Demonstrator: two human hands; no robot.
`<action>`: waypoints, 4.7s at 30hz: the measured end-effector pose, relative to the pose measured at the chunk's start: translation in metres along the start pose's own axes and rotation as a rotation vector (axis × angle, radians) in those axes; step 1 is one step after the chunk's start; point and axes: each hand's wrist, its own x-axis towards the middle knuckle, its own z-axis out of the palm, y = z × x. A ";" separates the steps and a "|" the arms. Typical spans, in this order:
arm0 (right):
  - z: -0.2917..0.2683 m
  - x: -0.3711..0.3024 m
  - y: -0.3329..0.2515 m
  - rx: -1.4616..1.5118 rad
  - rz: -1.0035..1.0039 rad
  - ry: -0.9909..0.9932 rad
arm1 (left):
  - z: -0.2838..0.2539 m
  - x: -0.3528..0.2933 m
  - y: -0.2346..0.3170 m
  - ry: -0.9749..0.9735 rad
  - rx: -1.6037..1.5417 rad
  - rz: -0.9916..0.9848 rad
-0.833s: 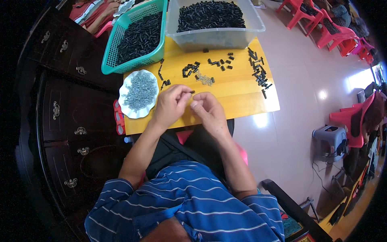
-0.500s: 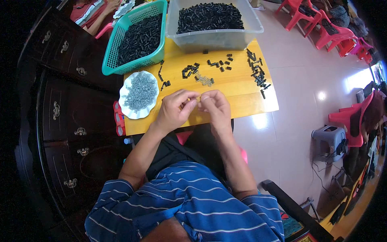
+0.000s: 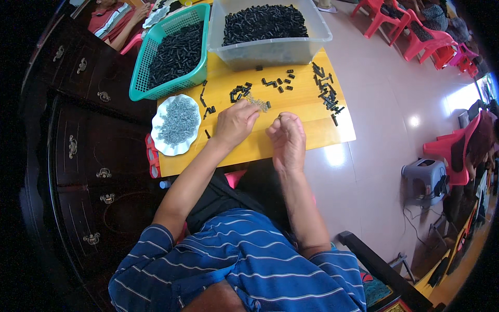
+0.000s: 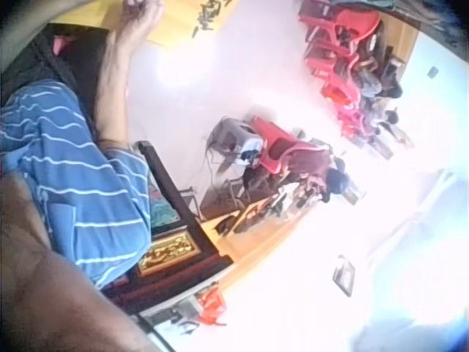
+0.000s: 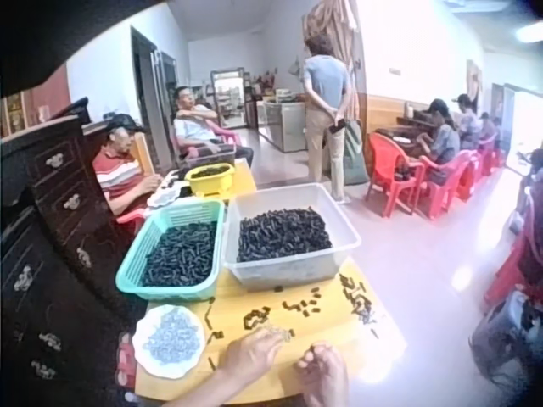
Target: The person assembles small components by picking up metal pins and plastic caps by hand, inserting each pin into a cap, and placing the assembled pieces onto the table.
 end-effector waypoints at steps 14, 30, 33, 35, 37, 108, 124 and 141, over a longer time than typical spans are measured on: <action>-0.003 0.002 0.001 0.009 0.013 -0.024 | 0.004 -0.004 -0.001 0.033 -0.075 0.031; -0.004 -0.003 0.011 -0.673 0.033 -0.436 | -0.064 -0.034 0.015 0.039 -0.150 0.095; 0.005 -0.010 0.010 -0.737 0.143 -0.435 | -0.076 -0.043 0.015 -0.009 -0.113 0.173; 0.010 -0.012 0.008 -0.720 0.203 -0.453 | -0.079 -0.047 0.012 -0.046 -0.083 0.196; 0.009 -0.013 0.008 -0.701 0.260 -0.469 | -0.082 -0.049 0.009 -0.088 -0.021 0.249; 0.009 0.088 -0.027 -1.880 -0.423 -0.073 | -0.030 -0.081 -0.004 -0.046 -0.734 -0.137; 0.005 -0.001 -0.003 -1.130 0.222 -0.472 | -0.029 -0.080 -0.006 -0.063 -0.845 -0.205; -0.012 0.001 0.008 -1.002 0.182 -0.493 | -0.026 -0.078 -0.008 -0.059 -0.746 -0.172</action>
